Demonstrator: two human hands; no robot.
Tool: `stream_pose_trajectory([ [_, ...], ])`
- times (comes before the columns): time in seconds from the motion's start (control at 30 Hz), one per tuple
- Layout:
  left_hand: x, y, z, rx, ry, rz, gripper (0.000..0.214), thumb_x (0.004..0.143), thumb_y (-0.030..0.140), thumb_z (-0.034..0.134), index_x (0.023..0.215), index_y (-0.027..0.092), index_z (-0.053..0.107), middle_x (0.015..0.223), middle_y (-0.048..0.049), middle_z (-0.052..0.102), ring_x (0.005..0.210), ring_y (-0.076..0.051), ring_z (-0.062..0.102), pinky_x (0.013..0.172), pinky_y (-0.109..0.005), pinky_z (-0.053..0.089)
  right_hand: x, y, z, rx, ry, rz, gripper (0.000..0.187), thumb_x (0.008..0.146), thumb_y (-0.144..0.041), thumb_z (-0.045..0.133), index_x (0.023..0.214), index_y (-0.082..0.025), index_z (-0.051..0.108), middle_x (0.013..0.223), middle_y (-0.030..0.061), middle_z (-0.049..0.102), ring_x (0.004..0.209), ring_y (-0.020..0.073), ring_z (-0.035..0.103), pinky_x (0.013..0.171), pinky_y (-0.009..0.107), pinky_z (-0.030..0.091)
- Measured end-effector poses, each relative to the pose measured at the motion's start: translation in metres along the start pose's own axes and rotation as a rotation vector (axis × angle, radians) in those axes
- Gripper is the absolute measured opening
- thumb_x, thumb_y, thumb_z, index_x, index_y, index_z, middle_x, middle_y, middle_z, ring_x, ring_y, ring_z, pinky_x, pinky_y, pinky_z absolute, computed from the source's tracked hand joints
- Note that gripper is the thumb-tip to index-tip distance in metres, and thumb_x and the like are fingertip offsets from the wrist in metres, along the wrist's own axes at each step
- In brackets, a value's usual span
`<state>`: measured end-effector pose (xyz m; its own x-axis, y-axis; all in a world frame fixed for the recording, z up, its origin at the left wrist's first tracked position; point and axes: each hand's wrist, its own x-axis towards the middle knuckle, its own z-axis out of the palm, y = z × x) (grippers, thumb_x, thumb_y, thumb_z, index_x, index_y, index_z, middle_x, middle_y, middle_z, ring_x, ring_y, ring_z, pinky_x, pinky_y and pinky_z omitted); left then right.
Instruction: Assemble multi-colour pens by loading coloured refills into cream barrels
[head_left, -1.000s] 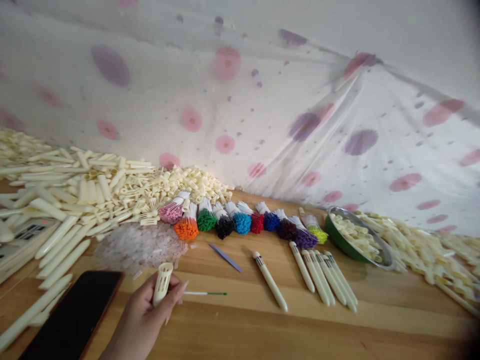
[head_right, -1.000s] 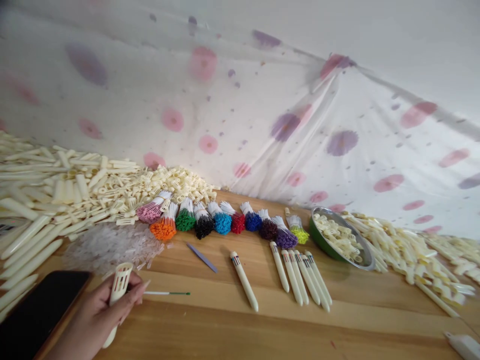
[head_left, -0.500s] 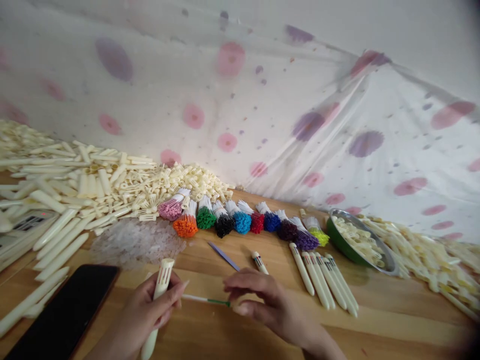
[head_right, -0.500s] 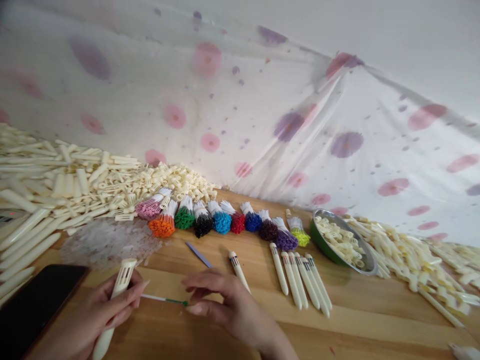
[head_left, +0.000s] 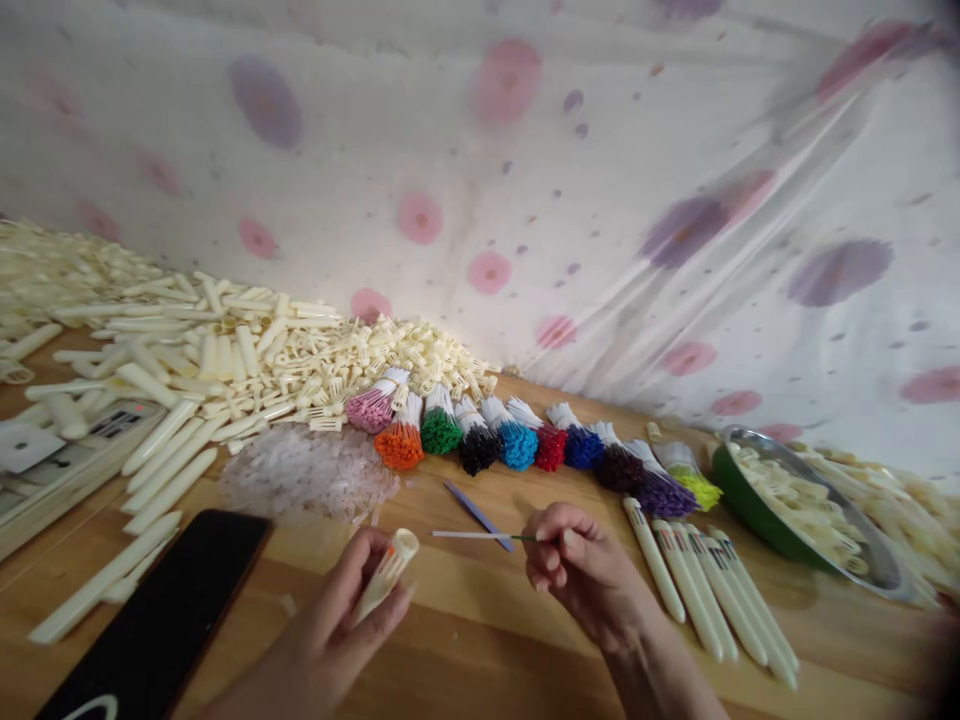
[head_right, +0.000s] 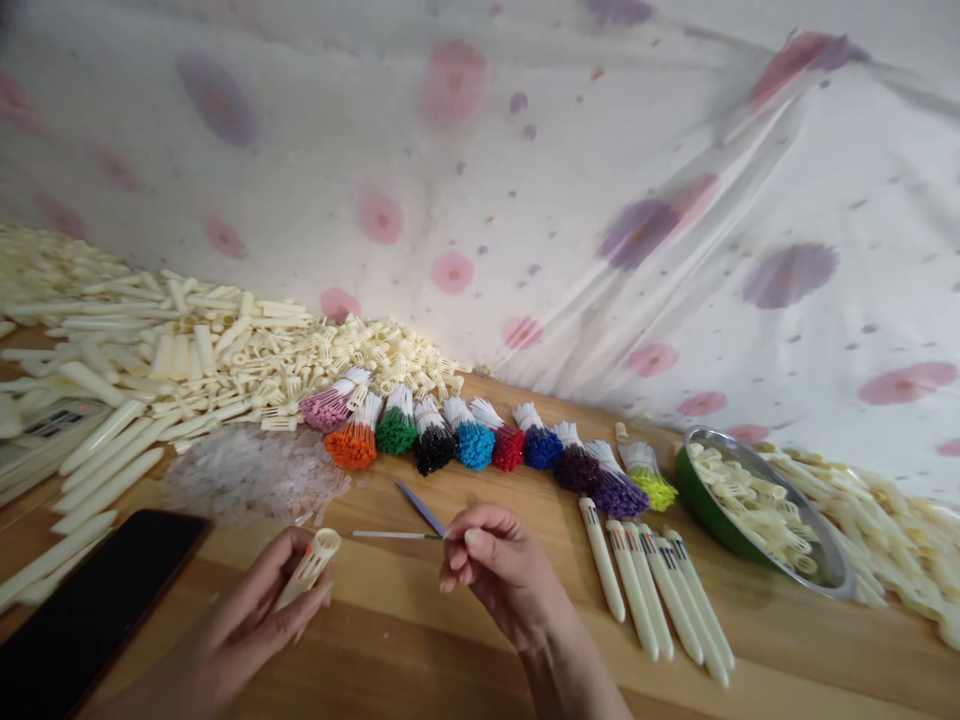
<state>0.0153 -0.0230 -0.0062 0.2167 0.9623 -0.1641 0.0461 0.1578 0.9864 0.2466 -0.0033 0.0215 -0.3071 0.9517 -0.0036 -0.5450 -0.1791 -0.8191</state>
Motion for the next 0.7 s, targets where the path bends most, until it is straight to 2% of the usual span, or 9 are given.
stream_pose_trajectory([
  [0.17, -0.002, 0.006, -0.006, 0.283, -0.18, 0.054, 0.023, 0.087, 0.045, 0.047, 0.081, 0.024, 0.049, 0.068, 0.005, 0.045, 0.063, -0.013, 0.044, 0.058, -0.022, 0.036, 0.003, 0.0, 0.007, 0.045, 0.085, 0.076, 0.017, 0.064, -0.03, 0.081, 0.067, -0.016, 0.072, 0.05, -0.0017, 0.062, 0.04, 0.0031, 0.052, 0.046, 0.014, 0.051],
  [0.33, 0.002, 0.01, -0.011, 0.377, -0.343, 0.049, 0.019, 0.091, 0.043, 0.042, 0.089, 0.024, 0.046, 0.076, 0.0044, 0.047, 0.071, -0.015, 0.047, 0.064, -0.024, 0.038, 0.004, 0.013, 0.01, 0.11, 0.1, 0.153, 0.021, 0.063, -0.032, 0.081, 0.066, -0.014, 0.071, 0.048, -0.0026, 0.059, 0.038, 0.0025, 0.049, 0.042, 0.013, 0.049],
  [0.47, 0.0, 0.01, -0.011, 0.366, -0.368, 0.051, 0.017, 0.091, 0.042, 0.042, 0.092, 0.025, 0.047, 0.08, 0.0039, 0.05, 0.076, -0.015, 0.051, 0.068, -0.025, 0.039, 0.002, 0.019, 0.014, 0.154, 0.103, 0.197, 0.021, 0.063, -0.032, 0.081, 0.067, -0.013, 0.071, 0.048, -0.0026, 0.059, 0.039, 0.0021, 0.048, 0.043, 0.013, 0.049],
  [0.7, -0.002, 0.008, -0.011, 0.369, -0.378, 0.032, 0.017, 0.091, 0.042, 0.042, 0.092, 0.025, 0.046, 0.081, 0.0042, 0.05, 0.077, -0.015, 0.05, 0.069, -0.025, 0.039, 0.004, 0.015, 0.014, 0.154, 0.105, 0.182, 0.021, 0.063, -0.031, 0.081, 0.066, -0.013, 0.071, 0.047, -0.003, 0.059, 0.038, 0.002, 0.049, 0.042, 0.012, 0.048],
])
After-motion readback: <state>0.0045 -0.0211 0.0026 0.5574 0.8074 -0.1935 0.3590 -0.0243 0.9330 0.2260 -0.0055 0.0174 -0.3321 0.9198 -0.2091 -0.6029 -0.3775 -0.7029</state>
